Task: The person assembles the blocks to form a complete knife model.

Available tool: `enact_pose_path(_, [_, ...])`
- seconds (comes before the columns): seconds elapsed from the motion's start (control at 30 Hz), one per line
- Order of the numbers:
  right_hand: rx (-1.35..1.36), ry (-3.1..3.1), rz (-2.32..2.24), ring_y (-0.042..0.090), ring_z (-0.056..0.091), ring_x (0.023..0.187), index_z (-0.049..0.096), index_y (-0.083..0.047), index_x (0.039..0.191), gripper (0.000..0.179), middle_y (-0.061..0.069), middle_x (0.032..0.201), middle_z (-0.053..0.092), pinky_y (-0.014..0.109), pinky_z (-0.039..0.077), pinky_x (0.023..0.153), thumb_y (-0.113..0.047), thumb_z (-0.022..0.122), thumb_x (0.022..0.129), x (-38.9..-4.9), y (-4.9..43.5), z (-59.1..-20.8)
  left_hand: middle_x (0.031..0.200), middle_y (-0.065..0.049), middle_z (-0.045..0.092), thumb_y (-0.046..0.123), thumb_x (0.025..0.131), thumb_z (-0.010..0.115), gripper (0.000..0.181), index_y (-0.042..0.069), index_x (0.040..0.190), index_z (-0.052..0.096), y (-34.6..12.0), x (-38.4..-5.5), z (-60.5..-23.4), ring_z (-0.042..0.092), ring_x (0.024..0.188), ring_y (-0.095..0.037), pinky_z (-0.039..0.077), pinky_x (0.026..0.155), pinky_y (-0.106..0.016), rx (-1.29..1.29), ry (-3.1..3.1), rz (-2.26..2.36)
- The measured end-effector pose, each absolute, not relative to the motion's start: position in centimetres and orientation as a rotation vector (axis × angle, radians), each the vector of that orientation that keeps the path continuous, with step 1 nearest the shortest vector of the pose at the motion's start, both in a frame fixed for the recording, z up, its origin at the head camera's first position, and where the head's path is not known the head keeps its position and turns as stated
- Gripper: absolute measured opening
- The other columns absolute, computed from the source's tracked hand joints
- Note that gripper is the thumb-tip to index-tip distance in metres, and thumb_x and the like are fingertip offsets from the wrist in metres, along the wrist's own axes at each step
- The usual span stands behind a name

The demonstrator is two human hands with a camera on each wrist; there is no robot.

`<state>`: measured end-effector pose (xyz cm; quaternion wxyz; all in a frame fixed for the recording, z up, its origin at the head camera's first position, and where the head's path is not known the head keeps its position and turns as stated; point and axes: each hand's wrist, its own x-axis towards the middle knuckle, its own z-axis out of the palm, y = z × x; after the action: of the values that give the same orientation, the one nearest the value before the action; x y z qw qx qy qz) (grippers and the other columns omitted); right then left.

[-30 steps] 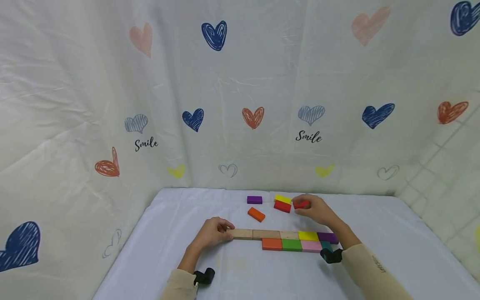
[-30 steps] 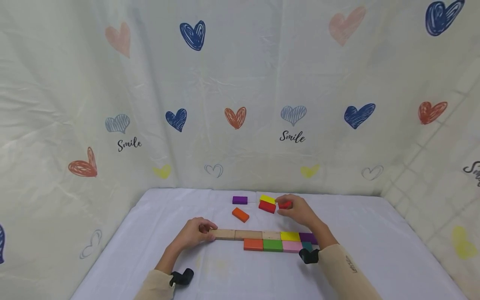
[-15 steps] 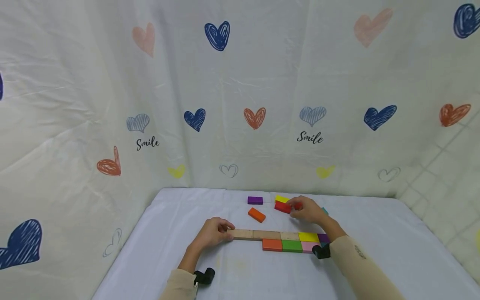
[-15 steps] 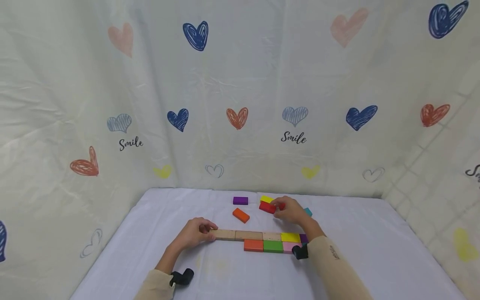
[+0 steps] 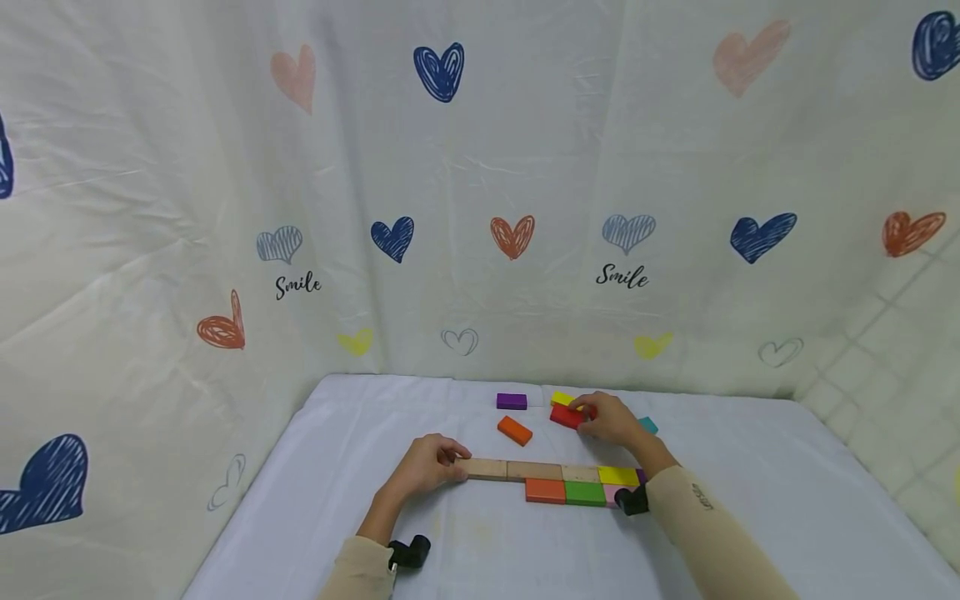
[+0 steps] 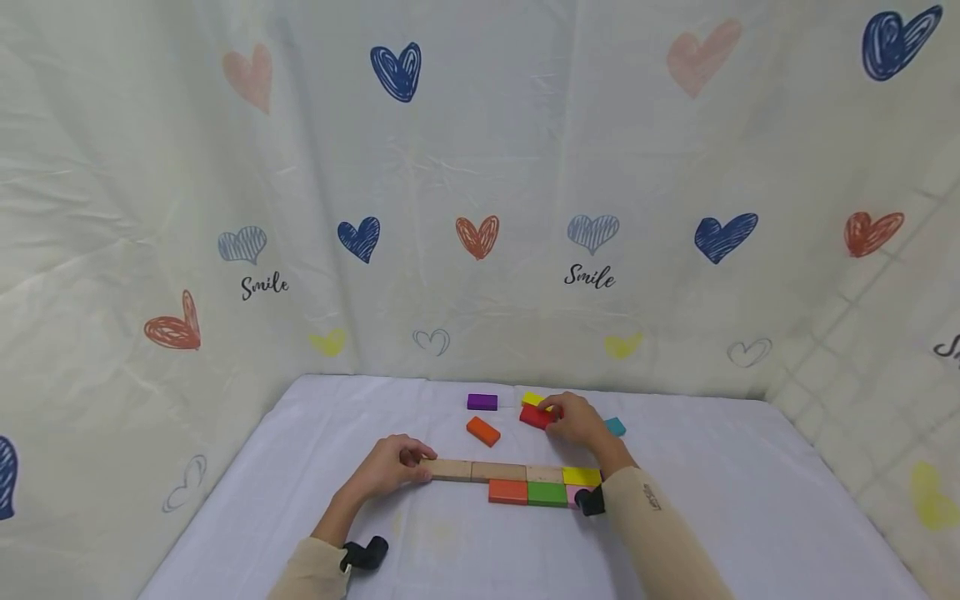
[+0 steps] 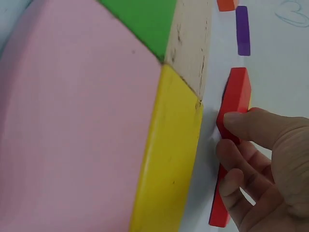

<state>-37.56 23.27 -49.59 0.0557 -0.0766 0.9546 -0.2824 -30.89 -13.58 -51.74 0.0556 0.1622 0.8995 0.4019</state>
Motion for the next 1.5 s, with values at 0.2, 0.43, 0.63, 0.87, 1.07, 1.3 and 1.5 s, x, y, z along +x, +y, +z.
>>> enact_pose_path(0.2, [-0.285,2.894,-0.824,0.023,0.056,0.096,0.072,-0.015,0.125,0.040,0.008,0.104,0.064,0.045,0.054,0.092,-0.007,0.079,0.087,-37.2,23.2,-49.0,0.092,-0.001,0.065,0.020,0.084,0.085,0.021,0.020,0.104,0.080,-13.5,-30.9,-51.6,0.053,0.084,-0.016,0.044,0.072,-0.027,0.478,2.733,1.217])
enact_pose_path(0.43, [-0.352,2.872,-0.841,0.021,0.057,0.092,0.073,-0.015,0.124,0.040,0.006,0.102,0.063,0.038,0.057,0.086,-0.008,0.080,0.086,-36.3,23.6,-47.9,0.092,-0.002,0.064,0.019,0.083,0.086,0.021,0.019,0.104,0.080,-13.5,-30.9,-51.5,0.053,0.084,-0.017,0.044,0.071,-0.028,0.484,2.730,1.218])
enact_pose_path(0.63, [-0.430,2.869,-0.870,0.019,0.056,0.086,0.074,-0.017,0.123,0.039,0.004,0.100,0.063,0.033,0.054,0.079,-0.007,0.079,0.086,-34.8,23.9,-46.7,0.092,-0.003,0.064,0.018,0.083,0.086,0.021,0.019,0.104,0.080,-13.5,-30.9,-51.5,0.053,0.084,-0.017,0.044,0.071,-0.028,0.487,2.727,1.224])
enact_pose_path(0.87, [-0.479,2.841,-0.945,0.016,0.061,0.090,0.072,-0.021,0.124,0.042,0.002,0.103,0.065,0.031,0.058,0.078,-0.006,0.079,0.086,-32.6,24.1,-45.9,0.092,-0.001,0.065,0.020,0.084,0.085,0.021,0.020,0.105,0.080,-13.5,-31.0,-51.5,0.053,0.084,-0.016,0.044,0.072,-0.027,0.473,2.719,1.217])
enact_pose_path(1.07, [-0.538,2.814,-1.011,0.017,0.062,0.091,0.071,-0.021,0.124,0.041,0.001,0.103,0.065,0.025,0.057,0.072,-0.007,0.079,0.086,-30.5,24.3,-45.8,0.091,0.001,0.063,0.021,0.084,0.085,0.021,0.020,0.104,0.080,-13.6,-30.9,-51.6,0.053,0.084,-0.016,0.044,0.071,-0.027,0.467,2.723,1.212])
enact_pose_path(1.3, [-0.611,2.811,-1.027,0.014,0.063,0.087,0.071,-0.020,0.123,0.039,-0.001,0.102,0.065,0.021,0.056,0.072,-0.012,0.080,0.086,-28.4,24.4,-45.9,0.091,0.001,0.063,0.021,0.084,0.085,0.020,0.022,0.104,0.080,-13.6,-30.8,-51.5,0.053,0.085,-0.017,0.045,0.072,-0.027,0.454,2.718,1.221])
enact_pose_path(1.5, [-0.600,2.774,-1.036,0.011,0.063,0.087,0.073,-0.023,0.122,0.039,-0.002,0.105,0.063,0.020,0.055,0.074,-0.015,0.082,0.085,-26.9,24.5,-46.7,0.092,0.002,0.063,0.021,0.084,0.085,0.021,0.022,0.104,0.080,-13.5,-30.8,-51.7,0.053,0.085,-0.017,0.045,0.072,-0.028,0.453,2.723,1.210])
